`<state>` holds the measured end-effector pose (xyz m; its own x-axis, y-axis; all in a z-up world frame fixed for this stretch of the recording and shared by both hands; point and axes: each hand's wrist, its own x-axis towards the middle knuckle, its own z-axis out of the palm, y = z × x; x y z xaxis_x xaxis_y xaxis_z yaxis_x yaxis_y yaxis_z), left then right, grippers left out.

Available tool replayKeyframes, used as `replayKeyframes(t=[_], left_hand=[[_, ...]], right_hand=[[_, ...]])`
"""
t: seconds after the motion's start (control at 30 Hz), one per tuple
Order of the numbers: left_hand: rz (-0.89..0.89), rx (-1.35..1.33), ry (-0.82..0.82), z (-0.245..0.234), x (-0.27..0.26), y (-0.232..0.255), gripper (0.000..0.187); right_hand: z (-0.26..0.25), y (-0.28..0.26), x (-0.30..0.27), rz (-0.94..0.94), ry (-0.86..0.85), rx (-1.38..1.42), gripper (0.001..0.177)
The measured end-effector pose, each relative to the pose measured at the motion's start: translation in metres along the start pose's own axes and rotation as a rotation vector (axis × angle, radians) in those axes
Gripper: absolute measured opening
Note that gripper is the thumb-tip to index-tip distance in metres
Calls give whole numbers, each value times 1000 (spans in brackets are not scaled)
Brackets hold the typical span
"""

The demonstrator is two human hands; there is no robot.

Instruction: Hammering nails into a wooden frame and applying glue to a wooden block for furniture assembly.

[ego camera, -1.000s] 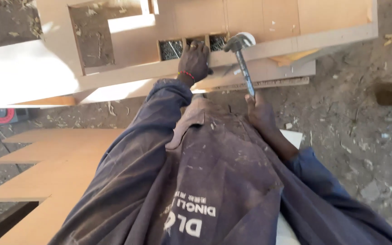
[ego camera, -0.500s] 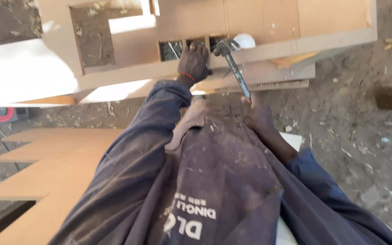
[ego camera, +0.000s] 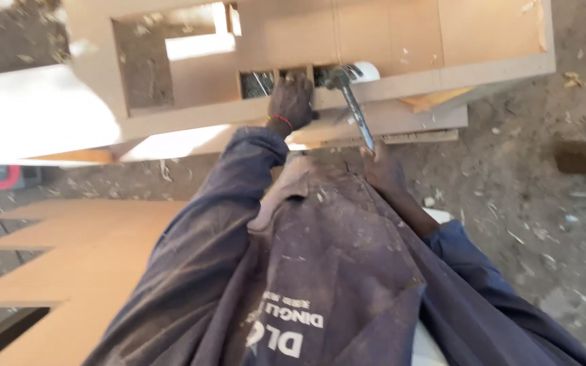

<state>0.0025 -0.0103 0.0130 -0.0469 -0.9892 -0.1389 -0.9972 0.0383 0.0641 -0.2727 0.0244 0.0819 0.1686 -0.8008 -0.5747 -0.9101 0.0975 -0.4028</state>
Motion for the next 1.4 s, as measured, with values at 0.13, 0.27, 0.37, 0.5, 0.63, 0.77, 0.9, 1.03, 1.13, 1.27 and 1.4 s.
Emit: replayKeyframes(t=[0.13,0.27,0.37,0.5,0.63,0.77,0.9,1.03,1.13,1.27,1.4], left_hand=[[-27,-31,-23,-19,-10,6,87],[-33,-353,149,-43,-15,5,96],[-187,-839,50,-37,-17,63,85],[-184,-1564,-28,-46,-26,125,72],[-248,-1469,-242,-42,-29,136,87],[-251,-1524,-287,-78,-43,117,94],[-288,-1568,-343,-35,-38,109,92],[-332,-1986,-343,-24,-55,89,46],[-282,-2009,-364,-4,-59,80,34],[-172,-1873,-222,22,-61,70,19],[-284,-1829,-161,2,-55,68,20]], right_hand=[[-8,11,-6,-74,65,200,39],[-2,15,13,-133,178,329,30],[-15,-8,4,-168,179,380,19],[-21,-34,4,-193,223,460,14],[-12,-17,13,-204,172,420,35],[0,-19,15,-250,138,434,41],[-7,-45,-8,-178,142,379,41],[-2,-52,-10,-200,185,580,17],[-4,-61,-11,-206,225,676,12],[7,-51,4,-227,224,840,15],[18,-50,10,-196,214,830,18]])
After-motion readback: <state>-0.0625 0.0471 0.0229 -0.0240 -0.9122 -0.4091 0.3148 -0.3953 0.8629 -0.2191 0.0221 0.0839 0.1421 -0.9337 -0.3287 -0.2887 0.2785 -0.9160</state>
